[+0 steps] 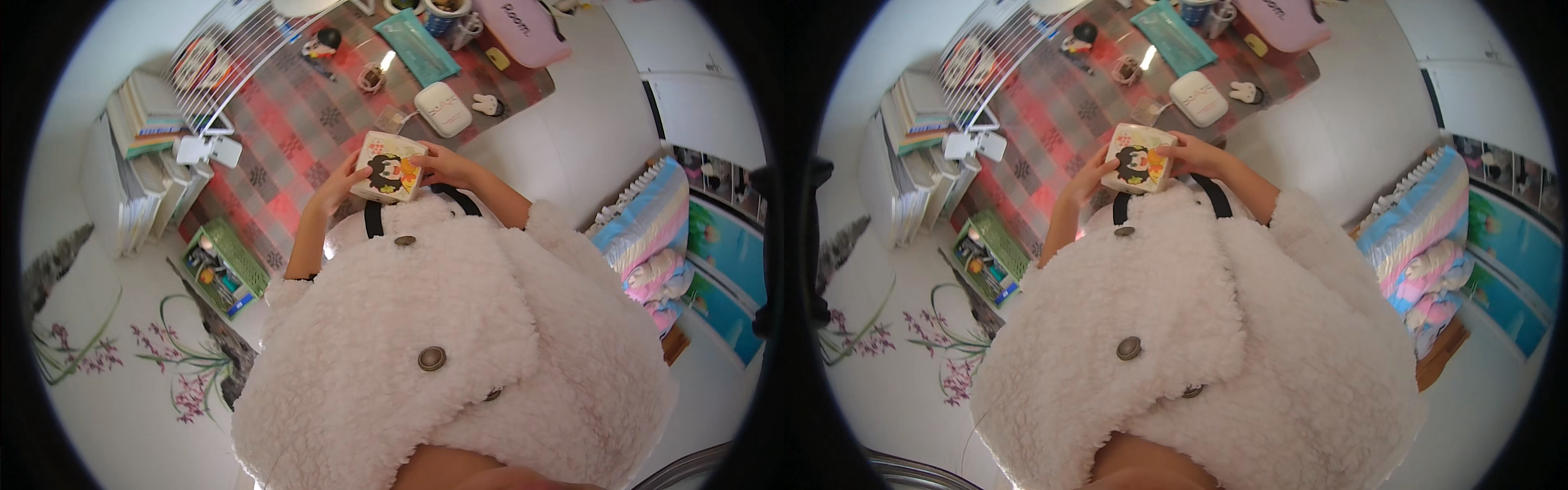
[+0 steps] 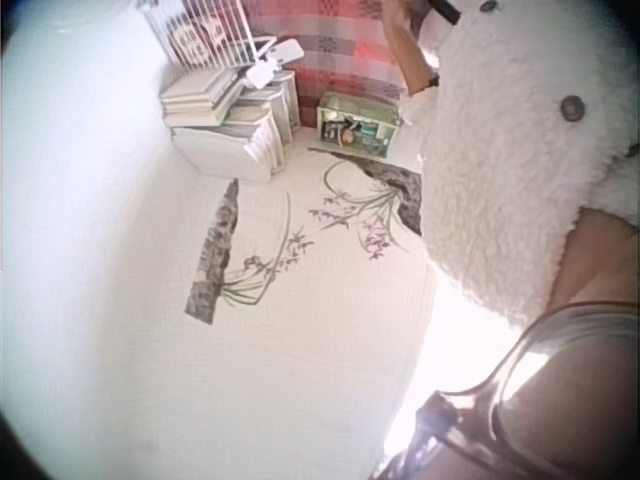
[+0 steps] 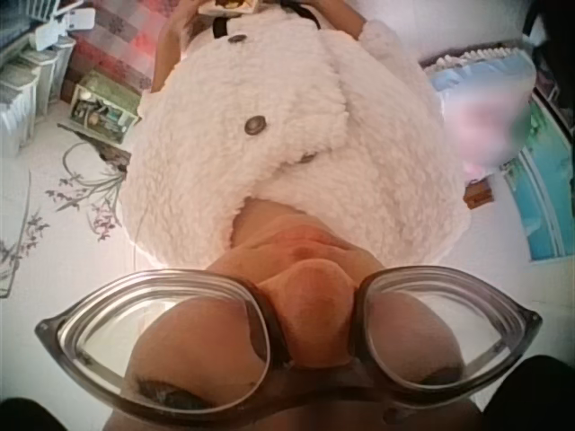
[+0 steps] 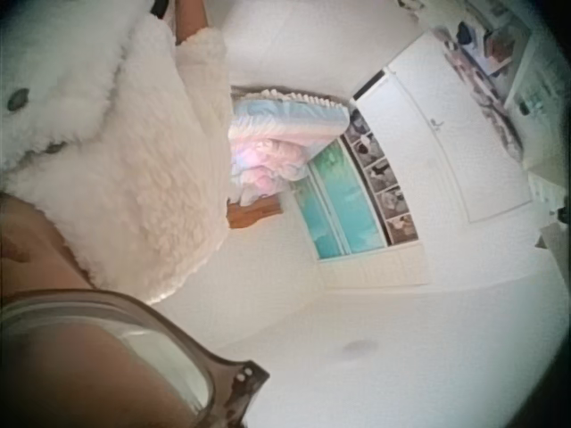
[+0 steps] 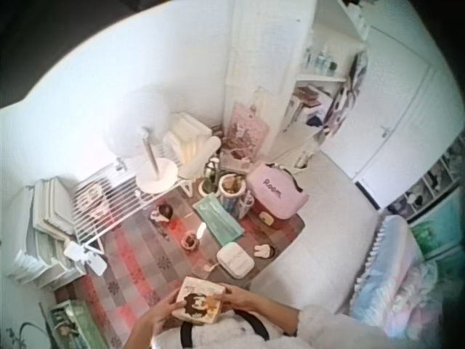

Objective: The person wipes a white desk surface with a dark cloth, then moves items including a small box, a green basket, and a pink pouch. They open the box to reveal small toys and cards, place them on the desk, and continue wiping the desk and shelves.

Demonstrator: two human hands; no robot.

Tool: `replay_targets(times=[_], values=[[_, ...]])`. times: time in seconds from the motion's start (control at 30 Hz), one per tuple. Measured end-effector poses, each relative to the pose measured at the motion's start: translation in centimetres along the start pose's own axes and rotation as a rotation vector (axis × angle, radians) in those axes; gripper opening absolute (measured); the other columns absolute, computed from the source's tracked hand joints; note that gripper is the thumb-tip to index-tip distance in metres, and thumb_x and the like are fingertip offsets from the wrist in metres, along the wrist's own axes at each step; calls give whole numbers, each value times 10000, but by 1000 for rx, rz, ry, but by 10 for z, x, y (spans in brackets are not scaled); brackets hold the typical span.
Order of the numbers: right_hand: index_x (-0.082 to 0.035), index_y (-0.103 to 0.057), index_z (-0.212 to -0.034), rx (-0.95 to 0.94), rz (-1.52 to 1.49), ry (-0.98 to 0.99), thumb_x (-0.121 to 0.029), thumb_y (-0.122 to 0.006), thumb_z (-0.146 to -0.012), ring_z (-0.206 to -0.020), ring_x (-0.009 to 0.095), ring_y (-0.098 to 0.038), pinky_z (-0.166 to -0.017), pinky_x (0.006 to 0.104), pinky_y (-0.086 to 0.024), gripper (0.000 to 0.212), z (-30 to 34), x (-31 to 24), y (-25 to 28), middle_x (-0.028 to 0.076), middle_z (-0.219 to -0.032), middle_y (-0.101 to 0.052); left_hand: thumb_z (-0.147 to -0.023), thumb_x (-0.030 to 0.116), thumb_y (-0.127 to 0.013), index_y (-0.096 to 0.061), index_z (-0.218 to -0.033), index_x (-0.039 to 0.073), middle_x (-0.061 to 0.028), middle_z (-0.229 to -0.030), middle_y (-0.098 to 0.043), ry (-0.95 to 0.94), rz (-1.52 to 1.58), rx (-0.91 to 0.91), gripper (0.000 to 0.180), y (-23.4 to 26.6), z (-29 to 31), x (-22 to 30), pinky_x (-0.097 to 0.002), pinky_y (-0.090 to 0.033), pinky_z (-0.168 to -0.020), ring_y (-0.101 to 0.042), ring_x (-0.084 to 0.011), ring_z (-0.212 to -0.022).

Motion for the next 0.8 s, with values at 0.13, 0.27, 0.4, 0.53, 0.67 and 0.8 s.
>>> replay_targets(times=[0.13, 0.27, 0.4, 0.53, 0.67, 0.8], values=[[-69, -456, -1316, 133, -158, 124, -263, -669, -903, -1084, 208, -609, -931, 419, -510, 503, 51, -8, 56, 68, -1220, -584, -913, 353, -627, -229, -1512, 167, -56, -1330, -501, 27, -61, -163, 743, -64, -38, 22, -282, -485, -845, -571, -168, -1099], [-66, -459, -1306, 247, -347, 252, -283, -630, -926, -1103, 220, -602, -954, 413, -498, 469, 109, -15, 114, 86, -1241, -579, -930, 367, -606, -146, -1526, 159, -114, -1344, -474, 26, -109, -204, 781, -138, -75, 41, -371, -515, -878, -591, -261, -1086], [-80, -456, -1299, 359, -499, 380, -348, -582, -947, -1094, 212, -606, -920, 390, -510, 460, 162, -26, 168, 85, -1216, -596, -929, 336, -622, -61, -1519, 101, -161, -1341, -462, 32, -175, -196, 847, -215, -122, 53, -401, -516, -910, -575, -255, -1120], [-42, -432, -1193, 403, -508, 486, -403, -514, -963, -1147, 273, -577, -990, 443, -481, 436, 207, -64, 239, 143, -1240, -556, -934, 291, -618, -19, -1508, 90, -154, -1389, -412, -52, -90, -252, 854, -301, -188, 75, -410, -519, -904, -543, -264, -1177], [-61, -448, -1100, 507, -438, 561, -342, -547, -953, -1071, 236, -602, -946, 427, -513, 332, 259, -104, 326, 112, -1115, -572, -941, 255, -606, -13, -1512, 127, -153, -1411, -391, -119, -134, -190, 833, -386, -249, 99, -418, -496, -932, -517, -257, -1198], [-71, -446, -1096, 501, -405, 524, -289, -569, -951, -1047, 211, -604, -924, 409, -531, 289, 300, -142, 391, 103, -1108, -561, -877, 210, -686, 14, -1516, 154, -164, -1468, -295, -160, -203, -171, 949, -450, -283, 124, -415, -476, -961, -502, -276, -1209]])
Point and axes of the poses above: each hand's wrist, its own z-axis away from the middle knuckle, its own y-axis out of the back of the hand, x = y × z, the point moved 8 cm from there along -z, towards the middle knuckle
